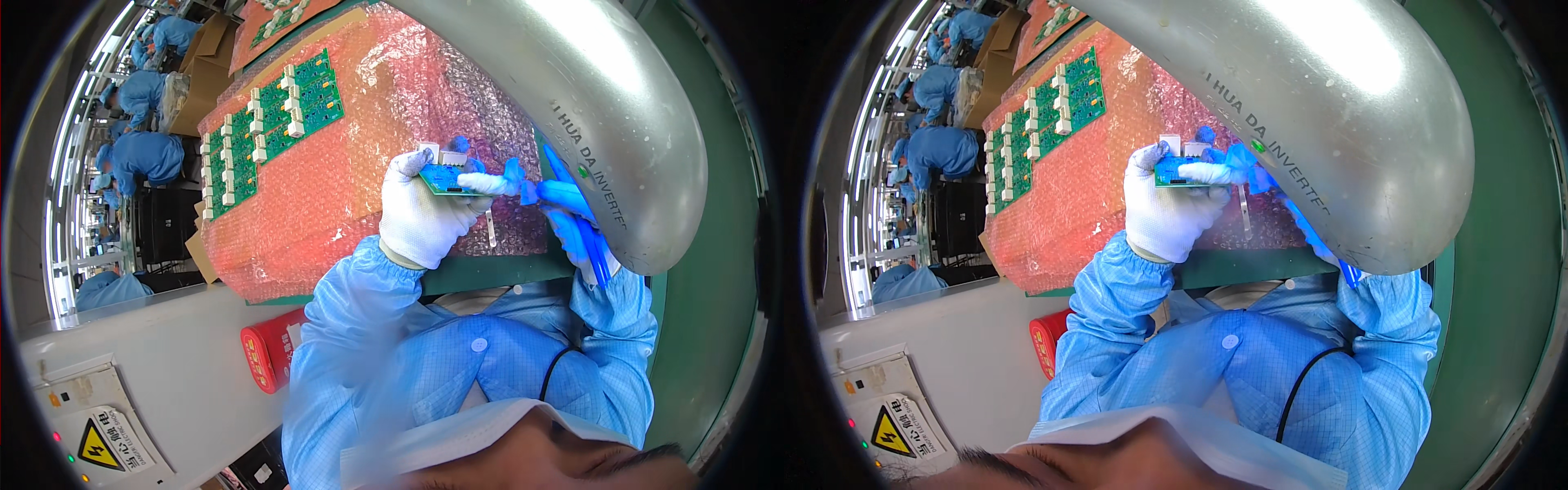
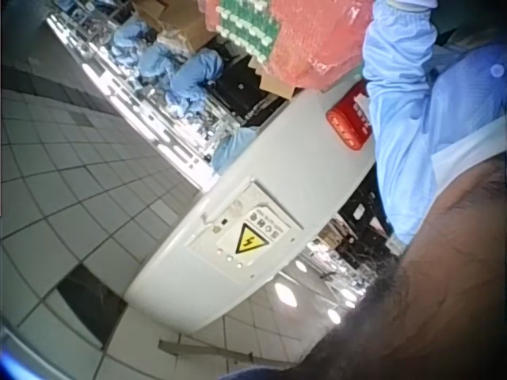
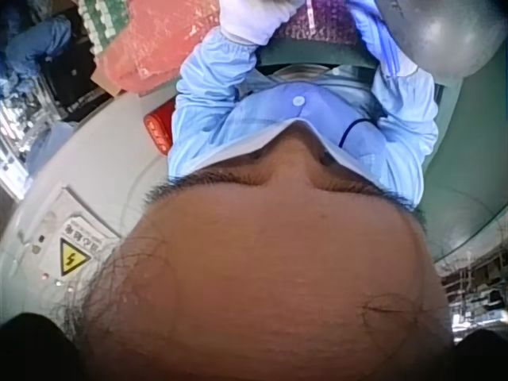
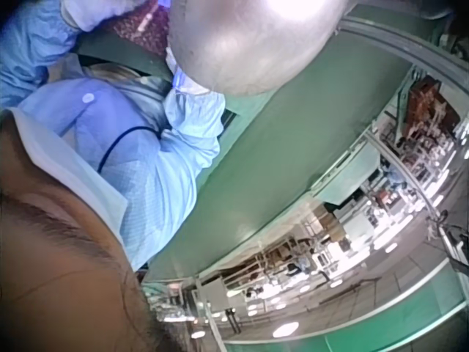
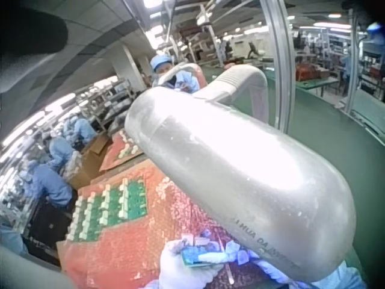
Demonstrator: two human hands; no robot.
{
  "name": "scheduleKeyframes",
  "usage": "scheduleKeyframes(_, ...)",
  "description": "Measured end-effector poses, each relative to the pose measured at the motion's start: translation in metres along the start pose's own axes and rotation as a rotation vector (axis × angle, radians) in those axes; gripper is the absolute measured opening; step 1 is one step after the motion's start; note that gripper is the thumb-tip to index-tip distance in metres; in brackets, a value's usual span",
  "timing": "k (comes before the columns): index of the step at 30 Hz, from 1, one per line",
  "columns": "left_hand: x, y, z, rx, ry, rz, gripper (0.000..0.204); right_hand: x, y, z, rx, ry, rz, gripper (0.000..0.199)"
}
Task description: Inspecting and marking components on printed circuit boards at a manual inspection station.
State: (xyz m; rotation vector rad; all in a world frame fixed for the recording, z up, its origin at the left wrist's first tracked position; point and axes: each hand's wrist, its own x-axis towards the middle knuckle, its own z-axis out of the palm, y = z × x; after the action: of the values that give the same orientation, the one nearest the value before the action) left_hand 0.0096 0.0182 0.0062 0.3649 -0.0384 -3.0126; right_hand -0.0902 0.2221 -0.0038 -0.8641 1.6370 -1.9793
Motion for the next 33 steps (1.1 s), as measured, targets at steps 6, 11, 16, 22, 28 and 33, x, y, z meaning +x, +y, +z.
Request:
scheduleKeyframes(6, -0.003, 0.000, 0.007, 0.181, 0.121, 0.079, 0.032, 0.015, -0.004, 0.012, -0.303, 0.022, -0.305, 0.034)
scheduleKeyframes(11, -0.004, 0.002, -0.007, 0.854, -0.010, 0.569, 0.036, -0.006, -0.004, -0.001, -0.451, 0.042, -0.218, 0.030)
scheduleKeyframes(16, -0.012, 0.003, -0.004, 1.716, -0.451, 1.472, 0.099, -0.032, -0.003, -0.016, -0.602, 0.058, -0.123, 0.033)
scheduleKeyframes(22, -0.018, -0.003, -0.001, 1.693, -0.521, 1.589, 0.087, -0.024, -0.034, 0.005, -0.820, 0.048, -0.435, 0.032)
scheduleKeyframes(28, -0.032, -0.002, 0.000, 1.746, -0.495, 1.581, 0.063, -0.017, -0.043, 0.014, -0.916, -0.006, -0.521, 0.032)
scheduleKeyframes(33, -0.045, -0.005, -0.005, 1.727, -0.355, 1.357, 0.051, -0.012, -0.046, 0.017, -1.009, -0.047, -0.611, 0.032)
